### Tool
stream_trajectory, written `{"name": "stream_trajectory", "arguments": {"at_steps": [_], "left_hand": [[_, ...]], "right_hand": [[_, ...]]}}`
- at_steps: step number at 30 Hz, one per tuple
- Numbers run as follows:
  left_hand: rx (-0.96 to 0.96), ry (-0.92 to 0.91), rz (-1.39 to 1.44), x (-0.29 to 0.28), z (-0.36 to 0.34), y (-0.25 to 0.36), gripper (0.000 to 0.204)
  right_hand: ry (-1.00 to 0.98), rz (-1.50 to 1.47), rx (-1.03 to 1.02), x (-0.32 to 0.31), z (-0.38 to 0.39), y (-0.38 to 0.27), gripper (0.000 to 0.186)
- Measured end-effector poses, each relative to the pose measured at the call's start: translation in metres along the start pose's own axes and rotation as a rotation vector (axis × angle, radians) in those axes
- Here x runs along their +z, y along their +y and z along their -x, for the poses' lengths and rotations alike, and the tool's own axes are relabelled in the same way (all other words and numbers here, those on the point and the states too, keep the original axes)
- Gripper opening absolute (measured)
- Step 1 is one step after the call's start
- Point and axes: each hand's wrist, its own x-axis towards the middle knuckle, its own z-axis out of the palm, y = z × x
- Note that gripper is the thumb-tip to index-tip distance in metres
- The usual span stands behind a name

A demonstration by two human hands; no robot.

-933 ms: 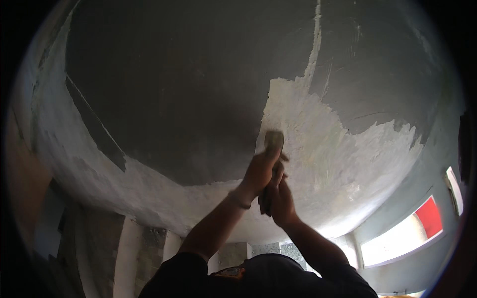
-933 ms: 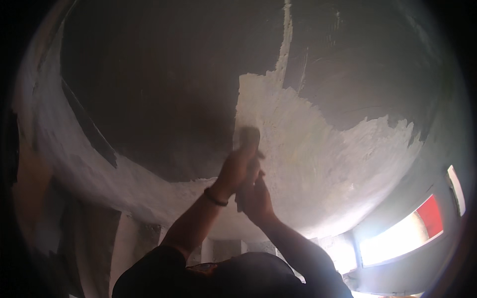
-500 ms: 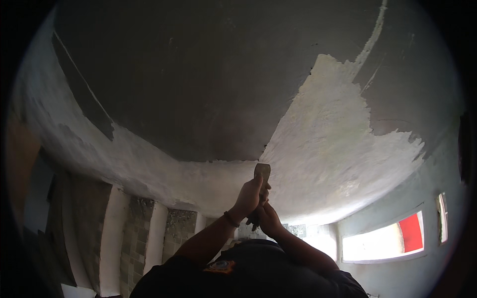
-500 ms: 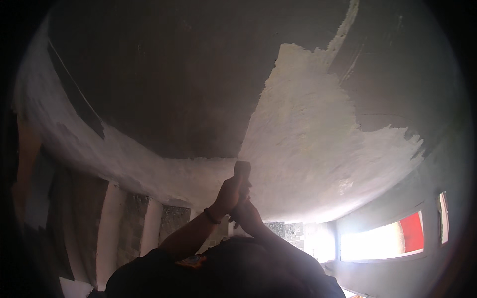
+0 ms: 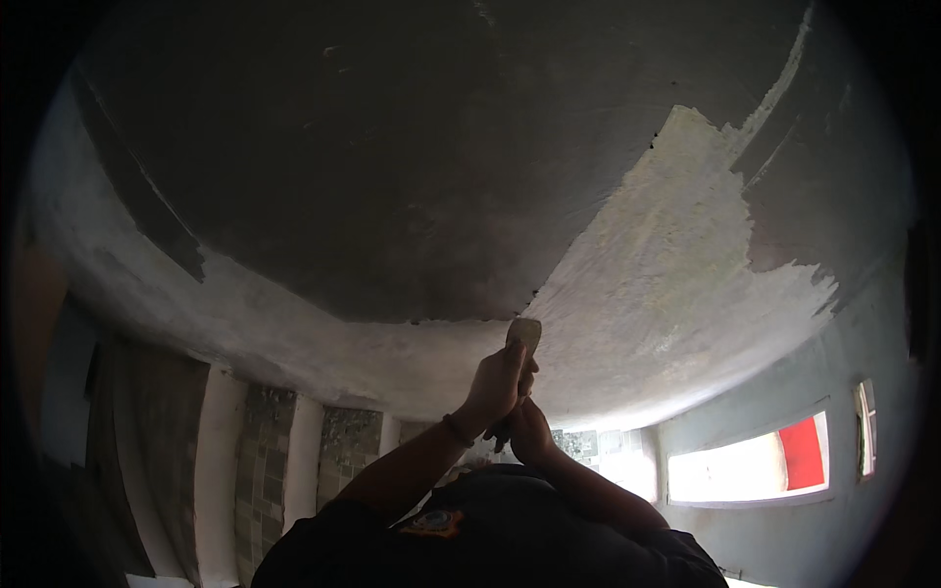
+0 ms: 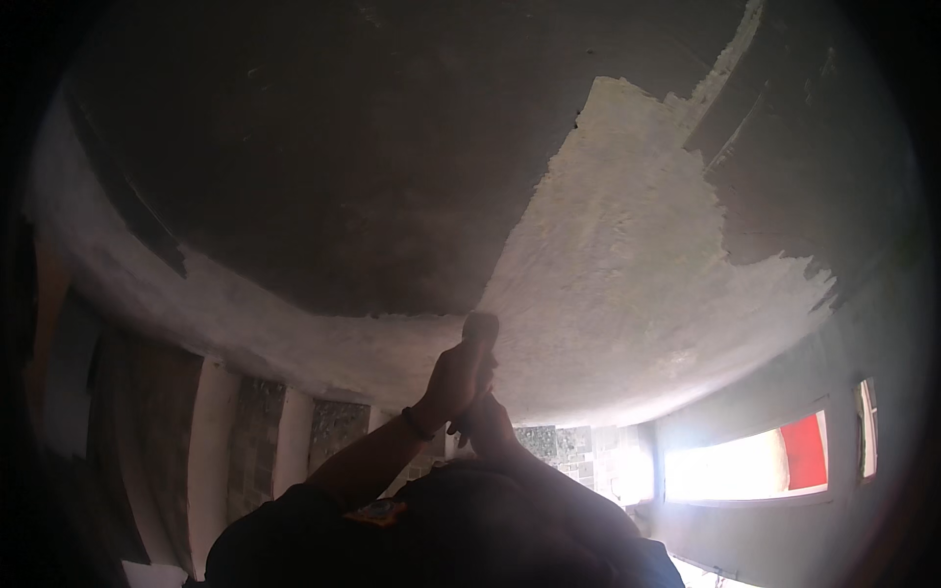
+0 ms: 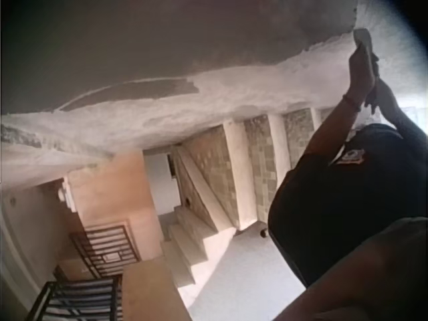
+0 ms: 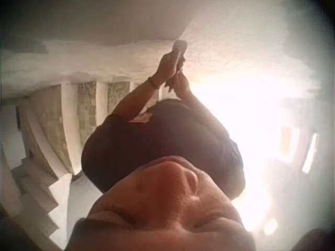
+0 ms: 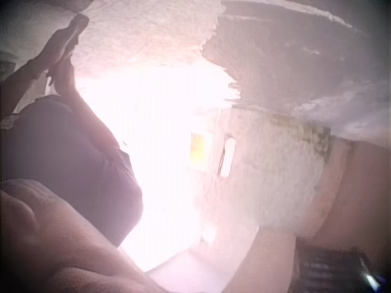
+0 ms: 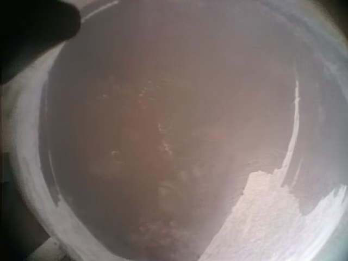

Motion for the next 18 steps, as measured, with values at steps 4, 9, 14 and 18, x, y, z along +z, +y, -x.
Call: {"name": "stream_trajectory", "arguments": {"at_steps": [4,9,14,18], "left_hand": [[-0.121,-0.017,0.131,0.0,-0.002,0.004,0.053],[-0.007,-0.058,-0.003,0.001,-0.004,0.014,0.055],[-0.213,0.003,0.034,0.003,0.004,0.022,0.056],[0.035,-0.046,-0.01,0.005,0.002,0.018,0.057]], "right_hand": [[-0.005,0.11,0.035,-0.003,0.004,-0.011,0.03],[0.073,-0.15,0.002,-0.003,0.008,-0.018,0.027],[0.001,0.134,-0.08,0.001,0.009,-0.014,0.028],[0.008,0.009,-0.009,-0.005,0.013,-0.014,0.028]]}}
